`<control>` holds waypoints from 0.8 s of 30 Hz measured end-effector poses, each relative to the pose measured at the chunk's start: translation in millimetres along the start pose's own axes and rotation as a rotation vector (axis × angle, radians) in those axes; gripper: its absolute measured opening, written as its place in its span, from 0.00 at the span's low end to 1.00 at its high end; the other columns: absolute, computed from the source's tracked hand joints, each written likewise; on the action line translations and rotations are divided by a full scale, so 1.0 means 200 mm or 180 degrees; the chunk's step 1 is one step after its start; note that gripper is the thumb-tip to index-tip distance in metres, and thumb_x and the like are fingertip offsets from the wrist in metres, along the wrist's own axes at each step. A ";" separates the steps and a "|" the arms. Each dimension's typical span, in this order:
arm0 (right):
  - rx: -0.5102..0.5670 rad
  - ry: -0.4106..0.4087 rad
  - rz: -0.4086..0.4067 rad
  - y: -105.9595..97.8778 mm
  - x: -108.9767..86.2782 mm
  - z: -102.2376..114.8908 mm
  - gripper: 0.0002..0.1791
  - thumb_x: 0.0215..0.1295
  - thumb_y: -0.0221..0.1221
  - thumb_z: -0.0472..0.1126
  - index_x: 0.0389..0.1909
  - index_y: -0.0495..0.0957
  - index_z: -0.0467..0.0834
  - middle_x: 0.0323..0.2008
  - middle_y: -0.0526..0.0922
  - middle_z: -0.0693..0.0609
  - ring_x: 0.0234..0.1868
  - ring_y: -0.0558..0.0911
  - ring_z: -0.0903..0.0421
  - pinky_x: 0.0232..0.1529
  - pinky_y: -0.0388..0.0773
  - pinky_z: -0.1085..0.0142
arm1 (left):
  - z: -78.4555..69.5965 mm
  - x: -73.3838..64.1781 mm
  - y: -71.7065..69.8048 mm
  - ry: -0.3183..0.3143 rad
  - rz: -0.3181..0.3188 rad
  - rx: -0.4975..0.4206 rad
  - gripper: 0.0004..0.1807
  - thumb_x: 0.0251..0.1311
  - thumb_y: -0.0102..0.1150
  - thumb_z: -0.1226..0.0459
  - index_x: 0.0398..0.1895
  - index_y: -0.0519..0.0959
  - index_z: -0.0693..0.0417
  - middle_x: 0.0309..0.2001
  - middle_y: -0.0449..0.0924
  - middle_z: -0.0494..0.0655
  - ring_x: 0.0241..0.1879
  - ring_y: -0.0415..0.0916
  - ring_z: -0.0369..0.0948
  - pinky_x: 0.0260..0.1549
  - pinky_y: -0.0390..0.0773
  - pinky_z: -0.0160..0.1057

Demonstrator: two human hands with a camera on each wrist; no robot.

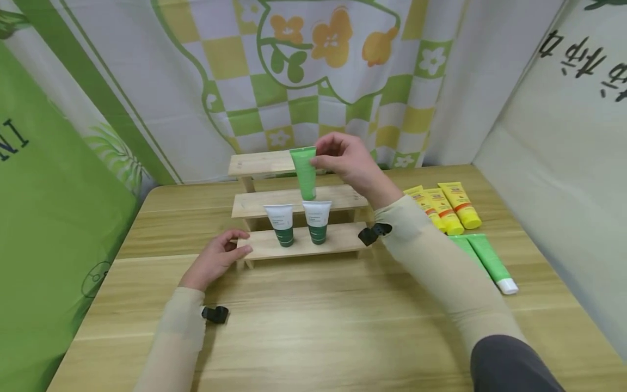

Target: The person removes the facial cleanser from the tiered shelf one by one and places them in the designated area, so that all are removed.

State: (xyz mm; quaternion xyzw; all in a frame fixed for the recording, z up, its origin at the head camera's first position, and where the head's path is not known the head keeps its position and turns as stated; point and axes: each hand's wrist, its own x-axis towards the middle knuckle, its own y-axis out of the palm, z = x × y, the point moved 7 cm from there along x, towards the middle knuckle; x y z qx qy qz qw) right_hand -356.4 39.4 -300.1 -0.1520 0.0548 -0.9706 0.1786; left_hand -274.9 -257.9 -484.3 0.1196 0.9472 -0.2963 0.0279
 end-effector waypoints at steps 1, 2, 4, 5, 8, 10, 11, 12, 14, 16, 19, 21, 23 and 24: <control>0.0023 -0.0014 -0.0022 -0.02 -0.01 0.01 0.11 0.56 0.67 0.38 0.38 0.77 0.41 0.34 0.79 0.50 0.34 0.77 0.54 0.35 0.75 0.66 | -0.01 0.00 0.00 -0.0003 0.0002 0.0005 0.25 0.59 0.58 0.44 0.55 0.71 0.44 0.50 0.73 0.49 0.40 0.68 0.44 0.38 0.70 0.40; 0.0037 -0.0026 -0.0049 -0.04 -0.03 0.01 0.11 0.56 0.67 0.37 0.37 0.77 0.41 0.33 0.79 0.50 0.33 0.76 0.54 0.34 0.75 0.66 | -0.02 -0.01 0.00 -0.0006 0.0004 0.0006 0.25 0.60 0.58 0.45 0.55 0.71 0.45 0.52 0.72 0.49 0.41 0.68 0.45 0.38 0.70 0.39; 0.0059 -0.0046 -0.0121 -0.08 -0.06 0.02 0.11 0.55 0.68 0.36 0.37 0.77 0.41 0.32 0.79 0.51 0.32 0.75 0.55 0.33 0.74 0.67 | -0.06 -0.03 -0.01 0.0005 0.0020 0.0005 0.23 0.61 0.58 0.49 0.56 0.71 0.48 0.54 0.71 0.51 0.41 0.68 0.45 0.38 0.70 0.39; 0.0068 -0.0054 -0.0156 -0.10 -0.08 0.02 0.11 0.55 0.68 0.36 0.36 0.77 0.40 0.32 0.79 0.51 0.31 0.75 0.55 0.33 0.74 0.67 | -0.08 -0.04 -0.01 0.0017 0.0037 -0.0001 0.23 0.62 0.57 0.50 0.56 0.70 0.50 0.55 0.70 0.52 0.41 0.68 0.46 0.38 0.70 0.39; 0.0072 -0.0057 -0.0278 -0.17 -0.13 0.03 0.11 0.54 0.68 0.36 0.36 0.77 0.40 0.33 0.79 0.51 0.31 0.75 0.56 0.33 0.74 0.68 | -0.14 -0.07 -0.01 0.0025 0.0053 0.0014 0.21 0.64 0.57 0.55 0.57 0.70 0.54 0.56 0.69 0.54 0.40 0.67 0.47 0.37 0.70 0.38; 0.0067 -0.0054 -0.0353 -0.22 -0.18 0.02 0.12 0.53 0.69 0.36 0.36 0.77 0.40 0.33 0.79 0.51 0.32 0.75 0.56 0.34 0.74 0.69 | -0.17 -0.08 -0.01 0.0028 0.0061 0.0030 0.21 0.64 0.57 0.55 0.57 0.70 0.55 0.55 0.70 0.54 0.40 0.67 0.47 0.36 0.70 0.37; 0.0085 -0.0054 -0.0386 -0.25 -0.20 0.02 0.12 0.53 0.69 0.36 0.36 0.77 0.40 0.34 0.79 0.50 0.32 0.75 0.56 0.34 0.74 0.69 | -0.17 -0.08 -0.01 0.0018 0.0061 0.0029 0.21 0.64 0.57 0.55 0.57 0.70 0.54 0.54 0.71 0.54 0.39 0.67 0.47 0.36 0.70 0.37; 0.0097 -0.0053 -0.0426 -0.28 -0.22 0.02 0.13 0.53 0.69 0.35 0.36 0.77 0.40 0.34 0.78 0.50 0.33 0.74 0.56 0.34 0.74 0.70 | -0.17 -0.08 -0.01 0.0015 0.0059 0.0027 0.21 0.64 0.57 0.55 0.57 0.70 0.54 0.53 0.71 0.54 0.39 0.67 0.47 0.36 0.70 0.37; 0.0179 -0.0071 -0.0495 -0.33 -0.28 0.01 0.13 0.52 0.69 0.34 0.37 0.76 0.38 0.33 0.78 0.50 0.32 0.75 0.56 0.34 0.74 0.71 | -0.16 -0.07 0.00 0.0014 0.0060 0.0009 0.21 0.64 0.57 0.55 0.57 0.70 0.53 0.51 0.72 0.54 0.38 0.67 0.47 0.35 0.70 0.37; 0.0274 -0.0098 -0.0550 -0.39 -0.33 0.00 0.13 0.52 0.69 0.32 0.37 0.75 0.37 0.33 0.78 0.49 0.32 0.75 0.56 0.34 0.75 0.71 | -0.12 -0.05 0.00 0.0003 0.0057 -0.0013 0.22 0.63 0.58 0.53 0.56 0.70 0.51 0.49 0.73 0.53 0.38 0.67 0.46 0.35 0.70 0.37; 0.0427 -0.0122 -0.0596 -0.46 -0.41 -0.02 0.12 0.53 0.67 0.29 0.36 0.74 0.36 0.32 0.77 0.49 0.31 0.76 0.56 0.34 0.77 0.72 | -0.06 -0.02 0.01 -0.0009 0.0044 -0.0014 0.24 0.61 0.58 0.49 0.56 0.70 0.47 0.46 0.73 0.51 0.37 0.67 0.45 0.34 0.70 0.37; 0.0511 -0.0112 -0.0601 -0.51 -0.46 -0.04 0.11 0.54 0.65 0.28 0.36 0.74 0.36 0.32 0.77 0.49 0.31 0.77 0.56 0.34 0.78 0.72 | -0.02 -0.01 0.01 0.0001 0.0033 -0.0010 0.25 0.60 0.58 0.46 0.56 0.70 0.46 0.44 0.74 0.51 0.36 0.67 0.44 0.34 0.70 0.37; 0.0580 -0.0099 -0.0596 -0.55 -0.50 -0.06 0.11 0.55 0.64 0.27 0.36 0.73 0.36 0.32 0.77 0.49 0.32 0.77 0.56 0.35 0.78 0.72 | -0.01 0.00 0.01 0.0016 0.0015 -0.0008 0.26 0.58 0.58 0.44 0.56 0.70 0.44 0.41 0.74 0.50 0.35 0.67 0.44 0.33 0.71 0.37; 0.0603 -0.0090 -0.0598 -0.58 -0.52 -0.07 0.10 0.55 0.63 0.26 0.36 0.73 0.36 0.32 0.77 0.49 0.32 0.77 0.56 0.35 0.78 0.72 | 0.00 0.00 0.01 0.0019 0.0010 -0.0010 0.26 0.58 0.58 0.44 0.56 0.70 0.44 0.41 0.74 0.50 0.35 0.67 0.44 0.33 0.71 0.37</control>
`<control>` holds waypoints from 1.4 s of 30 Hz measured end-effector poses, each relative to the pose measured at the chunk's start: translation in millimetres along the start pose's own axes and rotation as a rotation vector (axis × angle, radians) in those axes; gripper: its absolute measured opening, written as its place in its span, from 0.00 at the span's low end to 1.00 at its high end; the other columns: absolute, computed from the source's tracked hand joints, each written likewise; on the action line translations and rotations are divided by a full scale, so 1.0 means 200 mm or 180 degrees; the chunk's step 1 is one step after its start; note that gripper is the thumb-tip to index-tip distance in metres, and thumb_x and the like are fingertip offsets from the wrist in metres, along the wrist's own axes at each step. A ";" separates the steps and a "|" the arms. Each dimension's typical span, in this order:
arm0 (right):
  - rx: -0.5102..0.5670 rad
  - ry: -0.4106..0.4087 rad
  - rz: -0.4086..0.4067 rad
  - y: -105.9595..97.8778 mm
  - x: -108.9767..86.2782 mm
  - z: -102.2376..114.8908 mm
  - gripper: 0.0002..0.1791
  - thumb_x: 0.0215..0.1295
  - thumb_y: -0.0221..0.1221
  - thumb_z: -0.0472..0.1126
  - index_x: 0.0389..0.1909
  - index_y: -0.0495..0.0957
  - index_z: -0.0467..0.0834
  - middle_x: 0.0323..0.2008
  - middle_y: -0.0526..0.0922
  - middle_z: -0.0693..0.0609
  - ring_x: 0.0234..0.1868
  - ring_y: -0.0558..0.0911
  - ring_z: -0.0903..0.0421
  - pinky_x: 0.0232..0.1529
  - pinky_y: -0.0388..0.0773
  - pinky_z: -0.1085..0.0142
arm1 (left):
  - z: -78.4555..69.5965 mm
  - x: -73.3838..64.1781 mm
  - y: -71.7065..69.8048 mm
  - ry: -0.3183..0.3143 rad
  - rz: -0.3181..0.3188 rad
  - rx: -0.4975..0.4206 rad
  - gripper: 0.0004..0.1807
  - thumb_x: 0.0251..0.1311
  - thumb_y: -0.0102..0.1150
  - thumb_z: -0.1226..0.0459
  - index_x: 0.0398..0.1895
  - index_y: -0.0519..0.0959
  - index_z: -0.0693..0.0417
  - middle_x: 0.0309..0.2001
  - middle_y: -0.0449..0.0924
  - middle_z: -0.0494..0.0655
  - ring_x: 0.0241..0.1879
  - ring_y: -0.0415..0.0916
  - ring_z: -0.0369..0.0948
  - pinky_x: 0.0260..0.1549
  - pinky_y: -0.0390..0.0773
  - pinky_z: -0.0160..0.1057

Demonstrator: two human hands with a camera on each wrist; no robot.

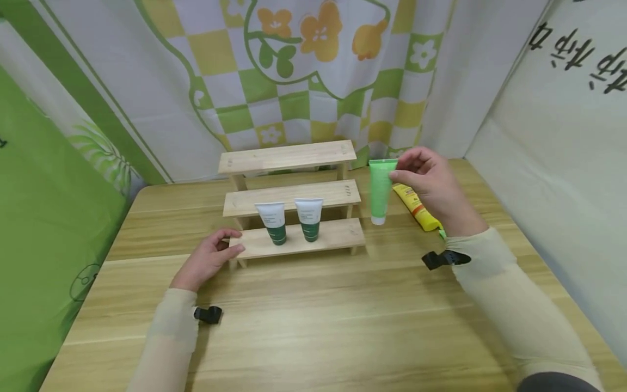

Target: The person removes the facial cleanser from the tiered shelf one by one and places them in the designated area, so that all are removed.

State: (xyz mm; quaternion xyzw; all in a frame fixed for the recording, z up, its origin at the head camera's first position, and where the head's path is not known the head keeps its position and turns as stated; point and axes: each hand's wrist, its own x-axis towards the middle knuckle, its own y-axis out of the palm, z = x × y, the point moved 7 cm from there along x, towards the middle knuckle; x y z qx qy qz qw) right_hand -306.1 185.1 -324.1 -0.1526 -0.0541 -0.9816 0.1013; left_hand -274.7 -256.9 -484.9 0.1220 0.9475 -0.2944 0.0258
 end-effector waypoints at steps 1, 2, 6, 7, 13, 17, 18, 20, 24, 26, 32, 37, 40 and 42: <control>0.0020 0.0007 -0.0001 -0.02 -0.02 -0.01 0.10 0.56 0.62 0.25 0.36 0.73 0.36 0.32 0.77 0.49 0.31 0.77 0.56 0.35 0.79 0.72 | 0.00 0.00 0.00 0.0005 -0.0009 -0.0002 0.26 0.58 0.58 0.43 0.56 0.70 0.43 0.41 0.74 0.49 0.35 0.67 0.44 0.32 0.71 0.37; 0.0029 0.0019 0.0002 -0.05 -0.03 -0.02 0.10 0.56 0.62 0.25 0.36 0.73 0.36 0.32 0.77 0.49 0.31 0.78 0.56 0.34 0.79 0.71 | 0.00 0.00 -0.01 0.0019 -0.0018 0.0001 0.26 0.58 0.58 0.43 0.55 0.70 0.43 0.41 0.73 0.49 0.35 0.67 0.44 0.32 0.71 0.37; -0.0062 0.0080 -0.0036 -0.13 -0.10 -0.05 0.10 0.55 0.62 0.23 0.35 0.74 0.36 0.30 0.78 0.51 0.30 0.79 0.57 0.32 0.78 0.72 | -0.08 -0.05 -0.02 0.0007 -0.0005 0.0025 0.24 0.61 0.58 0.48 0.56 0.70 0.48 0.43 0.73 0.51 0.34 0.67 0.43 0.32 0.70 0.35; -0.0071 0.0107 -0.0048 -0.15 -0.12 -0.07 0.10 0.55 0.61 0.23 0.35 0.74 0.36 0.30 0.79 0.51 0.30 0.79 0.57 0.33 0.78 0.72 | -0.11 -0.06 -0.02 0.0002 0.0000 0.0031 0.23 0.62 0.58 0.50 0.57 0.70 0.50 0.43 0.73 0.52 0.34 0.66 0.43 0.32 0.70 0.35; -0.0210 0.0281 -0.0164 -0.27 -0.22 -0.15 0.09 0.56 0.61 0.23 0.36 0.74 0.35 0.30 0.79 0.52 0.30 0.79 0.58 0.33 0.78 0.71 | -0.07 -0.04 -0.02 -0.0037 0.0000 0.0018 0.23 0.63 0.58 0.51 0.57 0.70 0.50 0.44 0.73 0.52 0.34 0.66 0.43 0.31 0.70 0.35; -0.0321 0.0370 -0.0209 -0.35 -0.28 -0.20 0.09 0.56 0.61 0.23 0.35 0.74 0.35 0.30 0.79 0.52 0.30 0.79 0.58 0.33 0.79 0.70 | -0.02 -0.02 -0.01 0.0005 -0.0038 0.0017 0.24 0.60 0.58 0.47 0.56 0.71 0.47 0.49 0.72 0.51 0.36 0.67 0.43 0.32 0.70 0.35; -0.0366 0.0400 -0.0224 -0.37 -0.29 -0.21 0.09 0.56 0.61 0.24 0.35 0.74 0.35 0.30 0.79 0.53 0.30 0.80 0.58 0.33 0.79 0.70 | -0.02 -0.02 -0.01 0.0019 -0.0047 0.0016 0.25 0.60 0.58 0.47 0.56 0.71 0.47 0.51 0.71 0.50 0.36 0.67 0.44 0.32 0.70 0.35; -0.0446 0.0477 -0.0238 -0.41 -0.32 -0.22 0.09 0.56 0.62 0.24 0.35 0.74 0.36 0.29 0.80 0.53 0.30 0.80 0.59 0.33 0.79 0.70 | -0.03 -0.02 -0.01 0.0050 -0.0068 0.0005 0.25 0.59 0.59 0.46 0.55 0.71 0.47 0.52 0.71 0.50 0.36 0.67 0.44 0.32 0.70 0.35; -0.0604 0.0617 -0.0155 -0.47 -0.37 -0.25 0.09 0.56 0.62 0.25 0.35 0.74 0.36 0.29 0.81 0.54 0.29 0.81 0.59 0.33 0.79 0.69 | -0.03 -0.02 -0.01 0.0074 -0.0075 -0.0018 0.25 0.59 0.59 0.46 0.55 0.71 0.47 0.53 0.71 0.50 0.37 0.68 0.45 0.32 0.71 0.35; -0.0711 0.0704 -0.0101 -0.50 -0.39 -0.26 0.09 0.56 0.62 0.25 0.36 0.74 0.35 0.29 0.81 0.54 0.29 0.81 0.58 0.33 0.80 0.67 | -0.03 -0.02 -0.01 0.0074 -0.0065 -0.0033 0.25 0.59 0.59 0.46 0.55 0.71 0.47 0.53 0.71 0.50 0.37 0.68 0.44 0.32 0.71 0.35; -0.1118 0.1013 -0.0029 -0.56 -0.44 -0.32 0.11 0.58 0.63 0.29 0.38 0.72 0.34 0.28 0.80 0.54 0.30 0.81 0.58 0.33 0.80 0.63 | -0.02 -0.02 -0.01 0.0039 -0.0039 -0.0051 0.25 0.60 0.59 0.47 0.55 0.71 0.48 0.54 0.70 0.50 0.37 0.68 0.44 0.33 0.71 0.34; -0.1372 0.1227 0.0082 -0.61 -0.47 -0.39 0.15 0.61 0.62 0.34 0.44 0.69 0.33 0.30 0.79 0.57 0.31 0.79 0.59 0.34 0.80 0.63 | -0.08 -0.04 0.00 0.0015 -0.0003 -0.0083 0.23 0.62 0.58 0.53 0.57 0.71 0.52 0.55 0.70 0.53 0.40 0.68 0.45 0.35 0.71 0.34; -0.1594 0.1387 0.0147 -0.63 -0.48 -0.43 0.20 0.63 0.62 0.38 0.48 0.67 0.31 0.32 0.79 0.58 0.32 0.79 0.61 0.35 0.80 0.63 | -0.14 -0.05 0.00 0.0029 0.0005 -0.0075 0.22 0.63 0.58 0.56 0.57 0.70 0.55 0.56 0.70 0.55 0.41 0.69 0.46 0.35 0.71 0.34; -0.1715 0.1512 0.0151 -0.65 -0.49 -0.45 0.23 0.63 0.62 0.41 0.50 0.66 0.31 0.33 0.79 0.58 0.34 0.79 0.62 0.36 0.80 0.63 | -0.16 -0.06 0.00 0.0035 0.0014 -0.0057 0.22 0.64 0.58 0.57 0.57 0.70 0.56 0.56 0.70 0.55 0.42 0.69 0.46 0.36 0.71 0.34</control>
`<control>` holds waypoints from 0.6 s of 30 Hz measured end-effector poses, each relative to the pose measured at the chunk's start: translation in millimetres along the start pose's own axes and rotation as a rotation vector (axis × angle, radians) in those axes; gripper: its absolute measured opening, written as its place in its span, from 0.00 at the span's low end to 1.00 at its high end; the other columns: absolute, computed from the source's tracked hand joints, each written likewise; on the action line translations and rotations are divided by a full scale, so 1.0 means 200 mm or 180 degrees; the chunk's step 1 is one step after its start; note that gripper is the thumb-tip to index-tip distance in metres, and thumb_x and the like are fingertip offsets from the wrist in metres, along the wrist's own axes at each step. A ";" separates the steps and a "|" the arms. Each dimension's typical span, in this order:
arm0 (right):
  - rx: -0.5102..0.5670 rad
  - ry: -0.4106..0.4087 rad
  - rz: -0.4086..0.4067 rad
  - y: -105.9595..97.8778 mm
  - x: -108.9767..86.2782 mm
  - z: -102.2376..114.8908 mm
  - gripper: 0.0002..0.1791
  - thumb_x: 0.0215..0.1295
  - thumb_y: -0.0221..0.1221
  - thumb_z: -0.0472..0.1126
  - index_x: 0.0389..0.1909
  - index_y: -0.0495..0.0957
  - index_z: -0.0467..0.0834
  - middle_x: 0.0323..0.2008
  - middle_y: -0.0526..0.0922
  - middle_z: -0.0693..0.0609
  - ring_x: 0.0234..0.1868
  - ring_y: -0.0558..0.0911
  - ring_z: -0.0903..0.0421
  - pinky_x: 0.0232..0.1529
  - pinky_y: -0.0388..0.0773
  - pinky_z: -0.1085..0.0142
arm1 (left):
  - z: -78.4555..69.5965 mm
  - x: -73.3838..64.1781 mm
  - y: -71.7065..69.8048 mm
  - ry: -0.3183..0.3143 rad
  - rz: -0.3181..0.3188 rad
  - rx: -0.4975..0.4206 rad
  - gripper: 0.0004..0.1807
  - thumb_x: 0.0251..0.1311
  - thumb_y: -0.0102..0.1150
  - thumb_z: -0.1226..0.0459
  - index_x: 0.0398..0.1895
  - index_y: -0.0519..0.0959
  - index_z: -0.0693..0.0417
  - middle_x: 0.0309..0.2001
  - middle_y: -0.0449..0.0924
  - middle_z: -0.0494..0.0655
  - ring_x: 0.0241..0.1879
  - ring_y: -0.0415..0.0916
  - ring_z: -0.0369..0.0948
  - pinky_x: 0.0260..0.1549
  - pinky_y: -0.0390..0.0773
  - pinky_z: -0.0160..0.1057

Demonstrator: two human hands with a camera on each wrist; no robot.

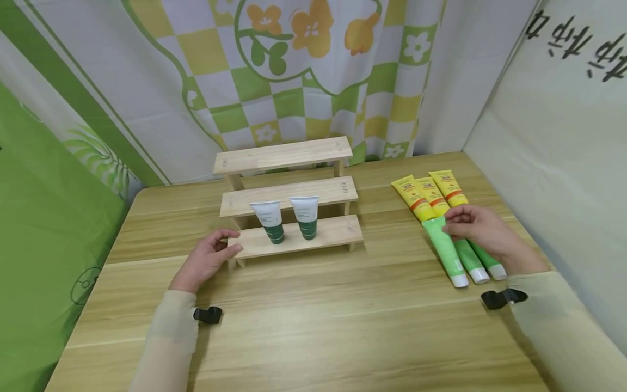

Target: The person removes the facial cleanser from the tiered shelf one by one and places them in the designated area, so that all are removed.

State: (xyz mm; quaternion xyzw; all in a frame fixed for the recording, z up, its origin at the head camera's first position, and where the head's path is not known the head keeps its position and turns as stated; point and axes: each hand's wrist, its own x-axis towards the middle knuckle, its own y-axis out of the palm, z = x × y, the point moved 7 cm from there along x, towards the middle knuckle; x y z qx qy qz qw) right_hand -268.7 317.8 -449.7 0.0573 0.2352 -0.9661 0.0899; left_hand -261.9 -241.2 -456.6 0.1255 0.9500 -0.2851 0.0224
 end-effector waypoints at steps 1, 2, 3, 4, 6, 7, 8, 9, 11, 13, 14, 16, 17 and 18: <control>-0.0055 0.0056 -0.0002 0.00 0.00 -0.01 0.24 0.63 0.62 0.42 0.51 0.66 0.31 0.33 0.79 0.58 0.34 0.79 0.62 0.37 0.80 0.64 | 0.00 0.00 0.00 -0.0003 0.0005 0.0014 0.22 0.64 0.58 0.57 0.57 0.70 0.56 0.56 0.70 0.55 0.42 0.69 0.46 0.36 0.71 0.34; -0.0098 0.0095 -0.0008 0.00 0.00 -0.02 0.25 0.63 0.62 0.42 0.52 0.66 0.31 0.34 0.79 0.57 0.35 0.79 0.62 0.37 0.80 0.64 | -0.01 0.00 0.00 -0.0007 0.0005 0.0010 0.21 0.64 0.57 0.57 0.57 0.70 0.56 0.57 0.70 0.55 0.42 0.69 0.46 0.36 0.71 0.34; -0.0142 0.0128 -0.0026 0.00 0.00 -0.02 0.25 0.63 0.62 0.42 0.52 0.66 0.31 0.34 0.79 0.57 0.35 0.79 0.62 0.37 0.80 0.64 | -0.01 0.00 0.00 -0.0015 0.0010 0.0001 0.21 0.64 0.57 0.57 0.57 0.70 0.56 0.57 0.70 0.55 0.42 0.69 0.46 0.36 0.71 0.34; -0.0180 0.0158 -0.0043 0.00 0.00 -0.03 0.25 0.63 0.61 0.43 0.53 0.66 0.31 0.35 0.79 0.56 0.35 0.79 0.62 0.37 0.80 0.64 | -0.01 -0.01 0.00 -0.0020 0.0014 -0.0010 0.22 0.64 0.57 0.57 0.57 0.70 0.56 0.57 0.70 0.55 0.43 0.69 0.46 0.37 0.71 0.34; -0.0227 0.0219 -0.0092 -0.01 0.00 -0.03 0.25 0.63 0.61 0.43 0.53 0.66 0.31 0.35 0.79 0.54 0.35 0.79 0.61 0.37 0.80 0.64 | -0.01 -0.01 0.00 -0.0019 0.0016 -0.0021 0.22 0.64 0.58 0.56 0.57 0.70 0.56 0.58 0.70 0.55 0.43 0.69 0.46 0.37 0.71 0.34; -0.0259 0.0242 -0.0117 -0.01 0.00 -0.04 0.25 0.63 0.61 0.44 0.53 0.66 0.31 0.35 0.79 0.53 0.35 0.79 0.61 0.36 0.80 0.64 | -0.01 -0.01 0.00 -0.0018 0.0016 -0.0027 0.22 0.64 0.58 0.56 0.57 0.70 0.56 0.58 0.70 0.55 0.43 0.69 0.46 0.37 0.71 0.34; -0.0273 0.0265 -0.0140 -0.01 0.00 -0.04 0.26 0.64 0.61 0.44 0.53 0.66 0.31 0.36 0.79 0.52 0.34 0.79 0.61 0.36 0.80 0.64 | -0.01 -0.01 0.00 -0.0018 0.0016 -0.0034 0.22 0.64 0.58 0.56 0.57 0.70 0.56 0.57 0.70 0.55 0.43 0.68 0.46 0.37 0.71 0.34; -0.0289 0.0287 -0.0163 -0.01 0.00 -0.04 0.26 0.64 0.61 0.44 0.54 0.66 0.31 0.36 0.79 0.52 0.34 0.79 0.61 0.36 0.80 0.64 | -0.01 -0.01 0.00 -0.0020 0.0017 -0.0038 0.22 0.64 0.58 0.56 0.57 0.70 0.56 0.57 0.70 0.55 0.42 0.68 0.47 0.37 0.71 0.35; -0.0287 0.0332 -0.0203 -0.01 0.00 -0.05 0.26 0.64 0.60 0.44 0.54 0.65 0.30 0.36 0.79 0.52 0.33 0.80 0.61 0.36 0.79 0.64 | -0.01 -0.01 0.00 -0.0027 0.0016 -0.0048 0.22 0.63 0.58 0.56 0.57 0.70 0.56 0.57 0.70 0.55 0.42 0.68 0.47 0.36 0.71 0.35; -0.0209 0.0352 -0.0241 -0.01 0.00 -0.05 0.26 0.65 0.58 0.42 0.55 0.64 0.29 0.35 0.79 0.53 0.33 0.80 0.60 0.36 0.80 0.64 | -0.01 -0.01 0.00 -0.0033 0.0012 -0.0040 0.23 0.63 0.58 0.56 0.58 0.70 0.57 0.57 0.70 0.55 0.42 0.68 0.47 0.37 0.71 0.35; -0.0147 0.0358 -0.0258 -0.01 0.00 -0.06 0.25 0.66 0.58 0.41 0.56 0.64 0.29 0.35 0.79 0.54 0.32 0.80 0.60 0.36 0.80 0.64 | -0.01 -0.01 0.00 -0.0034 0.0011 -0.0030 0.23 0.63 0.58 0.56 0.58 0.70 0.57 0.57 0.70 0.55 0.43 0.68 0.47 0.37 0.71 0.35; -0.0025 0.0346 -0.0294 -0.01 0.00 -0.07 0.25 0.67 0.56 0.39 0.57 0.62 0.27 0.34 0.80 0.55 0.32 0.80 0.60 0.36 0.80 0.64 | -0.01 -0.01 0.00 -0.0042 0.0005 -0.0014 0.24 0.63 0.58 0.55 0.58 0.70 0.57 0.58 0.70 0.55 0.44 0.68 0.47 0.38 0.70 0.35; 0.0039 0.0331 -0.0308 -0.02 0.00 -0.07 0.24 0.67 0.55 0.38 0.57 0.62 0.26 0.34 0.80 0.55 0.32 0.80 0.59 0.37 0.80 0.64 | -0.01 -0.01 0.00 -0.0044 0.0003 0.0000 0.24 0.64 0.58 0.55 0.58 0.70 0.57 0.58 0.70 0.55 0.44 0.68 0.47 0.39 0.70 0.35; 0.0090 0.0332 -0.0323 -0.02 0.00 -0.08 0.24 0.67 0.55 0.38 0.57 0.62 0.26 0.34 0.80 0.56 0.32 0.80 0.59 0.37 0.80 0.64 | 0.00 -0.01 0.00 -0.0050 0.0002 0.0008 0.24 0.64 0.58 0.55 0.58 0.70 0.57 0.58 0.70 0.55 0.44 0.68 0.47 0.39 0.70 0.35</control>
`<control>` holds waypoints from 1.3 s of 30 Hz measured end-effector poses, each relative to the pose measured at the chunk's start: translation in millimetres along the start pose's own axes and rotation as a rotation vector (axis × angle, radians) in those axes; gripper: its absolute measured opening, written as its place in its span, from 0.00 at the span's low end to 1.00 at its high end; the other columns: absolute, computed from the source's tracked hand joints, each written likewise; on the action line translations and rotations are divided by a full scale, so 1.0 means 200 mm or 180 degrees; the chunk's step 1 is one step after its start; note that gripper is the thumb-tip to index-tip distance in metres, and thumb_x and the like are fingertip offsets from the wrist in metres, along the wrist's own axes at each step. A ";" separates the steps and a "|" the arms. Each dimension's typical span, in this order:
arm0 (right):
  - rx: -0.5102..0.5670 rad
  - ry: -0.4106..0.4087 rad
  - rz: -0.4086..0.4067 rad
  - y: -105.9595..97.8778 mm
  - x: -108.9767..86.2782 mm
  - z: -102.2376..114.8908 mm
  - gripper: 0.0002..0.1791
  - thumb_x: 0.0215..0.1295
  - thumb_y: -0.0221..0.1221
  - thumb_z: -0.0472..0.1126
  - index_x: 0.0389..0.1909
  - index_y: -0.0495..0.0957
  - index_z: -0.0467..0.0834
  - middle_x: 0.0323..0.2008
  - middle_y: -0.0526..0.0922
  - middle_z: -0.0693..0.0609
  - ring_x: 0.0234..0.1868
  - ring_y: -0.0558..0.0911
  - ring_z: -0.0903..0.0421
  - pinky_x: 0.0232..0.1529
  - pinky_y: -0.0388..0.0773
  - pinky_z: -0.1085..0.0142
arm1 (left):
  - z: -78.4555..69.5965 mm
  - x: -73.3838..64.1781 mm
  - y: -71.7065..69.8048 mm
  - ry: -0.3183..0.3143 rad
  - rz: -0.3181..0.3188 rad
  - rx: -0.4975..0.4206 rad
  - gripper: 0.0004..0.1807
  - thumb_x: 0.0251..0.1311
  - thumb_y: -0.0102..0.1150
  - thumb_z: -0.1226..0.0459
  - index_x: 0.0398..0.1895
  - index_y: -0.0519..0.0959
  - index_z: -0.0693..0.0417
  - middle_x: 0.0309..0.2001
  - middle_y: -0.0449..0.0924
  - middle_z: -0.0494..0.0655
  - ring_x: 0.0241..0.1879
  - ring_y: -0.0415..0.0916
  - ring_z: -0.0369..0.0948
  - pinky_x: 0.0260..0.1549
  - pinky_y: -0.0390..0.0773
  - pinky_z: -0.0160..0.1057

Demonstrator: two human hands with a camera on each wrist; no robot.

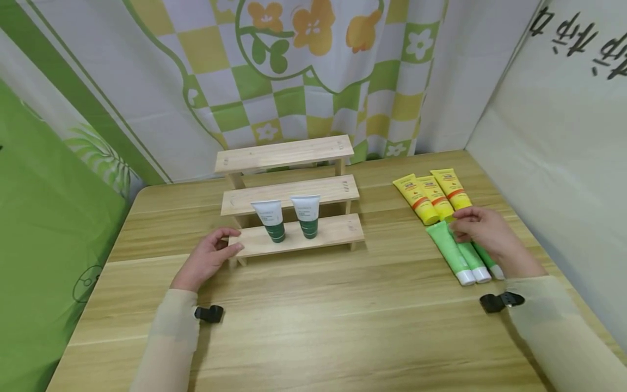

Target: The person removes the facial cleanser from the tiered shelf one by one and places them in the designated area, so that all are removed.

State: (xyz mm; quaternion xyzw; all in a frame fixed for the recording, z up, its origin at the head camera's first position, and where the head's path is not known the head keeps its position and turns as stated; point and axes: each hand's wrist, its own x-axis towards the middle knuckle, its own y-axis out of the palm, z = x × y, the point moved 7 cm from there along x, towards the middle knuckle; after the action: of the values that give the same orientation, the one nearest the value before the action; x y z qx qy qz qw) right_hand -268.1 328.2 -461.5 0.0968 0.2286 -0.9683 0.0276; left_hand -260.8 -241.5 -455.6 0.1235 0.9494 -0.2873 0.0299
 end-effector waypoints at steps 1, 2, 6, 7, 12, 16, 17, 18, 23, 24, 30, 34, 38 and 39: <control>0.0023 0.0001 -0.0015 0.00 0.00 0.00 0.24 0.67 0.55 0.37 0.57 0.61 0.26 0.33 0.79 0.57 0.32 0.81 0.59 0.37 0.80 0.64 | 0.00 0.00 0.00 -0.0003 -0.0001 0.0009 0.23 0.64 0.58 0.55 0.58 0.70 0.57 0.58 0.70 0.55 0.44 0.68 0.46 0.39 0.70 0.35; 0.0036 -0.0010 -0.0023 -0.01 0.00 0.00 0.24 0.67 0.55 0.37 0.57 0.61 0.26 0.33 0.80 0.58 0.32 0.81 0.59 0.37 0.81 0.64 | 0.00 0.00 0.00 -0.0006 -0.0003 0.0009 0.23 0.64 0.58 0.55 0.58 0.70 0.56 0.58 0.70 0.55 0.45 0.68 0.47 0.39 0.70 0.35; 0.0099 -0.0021 -0.0073 -0.01 -0.01 0.00 0.23 0.67 0.55 0.37 0.55 0.62 0.27 0.31 0.80 0.61 0.30 0.81 0.59 0.35 0.81 0.65 | 0.00 0.00 0.00 -0.0030 -0.0002 0.0011 0.23 0.64 0.57 0.55 0.58 0.70 0.54 0.57 0.69 0.54 0.43 0.68 0.47 0.39 0.70 0.36; 0.0123 -0.0031 -0.0083 -0.01 -0.02 0.01 0.22 0.67 0.54 0.37 0.55 0.62 0.27 0.30 0.80 0.62 0.30 0.81 0.60 0.35 0.81 0.65 | 0.00 0.00 0.00 -0.0031 -0.0003 0.0011 0.23 0.64 0.57 0.55 0.58 0.70 0.54 0.57 0.69 0.54 0.43 0.68 0.47 0.39 0.70 0.36; 0.0195 -0.0139 -0.0101 0.01 -0.04 0.07 0.21 0.67 0.56 0.39 0.52 0.64 0.28 0.29 0.81 0.62 0.30 0.82 0.58 0.34 0.81 0.64 | -0.01 0.00 -0.01 -0.0028 -0.0003 0.0002 0.22 0.64 0.57 0.55 0.58 0.70 0.54 0.58 0.69 0.55 0.44 0.69 0.47 0.39 0.71 0.36; 0.0223 -0.0326 -0.0082 0.05 -0.06 0.14 0.19 0.66 0.58 0.41 0.49 0.66 0.32 0.30 0.81 0.63 0.30 0.83 0.57 0.35 0.81 0.63 | -0.02 0.00 -0.01 -0.0001 -0.0012 0.0013 0.22 0.64 0.57 0.55 0.58 0.70 0.55 0.57 0.69 0.55 0.43 0.69 0.47 0.38 0.71 0.36; 0.0245 -0.0391 -0.0075 0.06 -0.06 0.16 0.17 0.65 0.59 0.41 0.47 0.67 0.34 0.30 0.81 0.62 0.31 0.83 0.57 0.35 0.81 0.63 | -0.02 -0.01 -0.01 0.0009 -0.0016 0.0022 0.22 0.64 0.58 0.55 0.57 0.70 0.55 0.57 0.69 0.56 0.42 0.69 0.47 0.38 0.71 0.35; 0.0306 -0.0450 -0.0077 0.08 -0.06 0.18 0.15 0.65 0.59 0.40 0.46 0.68 0.35 0.31 0.81 0.61 0.31 0.83 0.57 0.35 0.81 0.64 | -0.02 0.00 -0.01 0.0014 -0.0018 0.0025 0.22 0.64 0.58 0.55 0.57 0.70 0.55 0.57 0.70 0.56 0.42 0.69 0.47 0.37 0.71 0.35; 0.0707 -0.0725 -0.0005 0.16 -0.06 0.28 0.09 0.63 0.60 0.34 0.42 0.72 0.39 0.32 0.80 0.56 0.30 0.82 0.59 0.34 0.81 0.65 | -0.03 0.00 -0.01 0.0022 -0.0018 0.0053 0.21 0.64 0.58 0.56 0.57 0.71 0.54 0.55 0.70 0.55 0.40 0.69 0.47 0.35 0.71 0.35; 0.0763 -0.0751 0.0020 0.18 -0.07 0.30 0.09 0.63 0.60 0.34 0.42 0.72 0.39 0.32 0.80 0.56 0.30 0.82 0.59 0.34 0.81 0.65 | -0.03 0.00 -0.01 0.0021 -0.0014 0.0051 0.21 0.64 0.58 0.56 0.57 0.71 0.54 0.55 0.70 0.55 0.39 0.69 0.46 0.35 0.71 0.35; 0.0746 -0.0963 0.0231 0.32 -0.08 0.46 0.09 0.63 0.60 0.35 0.43 0.73 0.38 0.34 0.80 0.55 0.31 0.82 0.59 0.34 0.80 0.66 | -0.03 -0.01 -0.01 -0.0012 -0.0020 0.0059 0.21 0.64 0.58 0.56 0.57 0.71 0.54 0.53 0.71 0.55 0.39 0.68 0.47 0.35 0.70 0.36; 0.0560 -0.1153 0.0295 0.41 -0.08 0.54 0.10 0.63 0.60 0.37 0.42 0.73 0.38 0.34 0.79 0.54 0.31 0.82 0.56 0.34 0.81 0.65 | -0.01 -0.01 0.00 -0.0031 0.0000 0.0027 0.22 0.64 0.58 0.55 0.57 0.70 0.55 0.53 0.71 0.55 0.40 0.68 0.47 0.36 0.70 0.36; 0.0377 -0.1189 0.0330 0.49 -0.06 0.60 0.13 0.63 0.62 0.40 0.43 0.73 0.38 0.34 0.79 0.51 0.32 0.82 0.53 0.35 0.81 0.63 | -0.01 -0.01 0.00 -0.0044 0.0024 -0.0022 0.23 0.64 0.57 0.55 0.57 0.70 0.55 0.52 0.72 0.54 0.40 0.68 0.46 0.37 0.70 0.36; 0.0352 -0.1183 0.0342 0.51 -0.05 0.62 0.13 0.63 0.62 0.41 0.43 0.73 0.38 0.34 0.79 0.50 0.32 0.82 0.53 0.35 0.80 0.63 | -0.01 -0.01 0.00 -0.0051 0.0027 -0.0043 0.23 0.64 0.57 0.55 0.58 0.70 0.55 0.52 0.72 0.54 0.40 0.68 0.46 0.37 0.70 0.36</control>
State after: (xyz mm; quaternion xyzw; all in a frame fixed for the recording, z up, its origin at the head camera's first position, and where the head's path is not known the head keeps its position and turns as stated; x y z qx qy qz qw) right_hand -269.1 181.5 -396.0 -0.0702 0.1605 -0.9777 0.1155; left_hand -258.5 -240.8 -453.9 0.1250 0.9505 -0.2818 0.0395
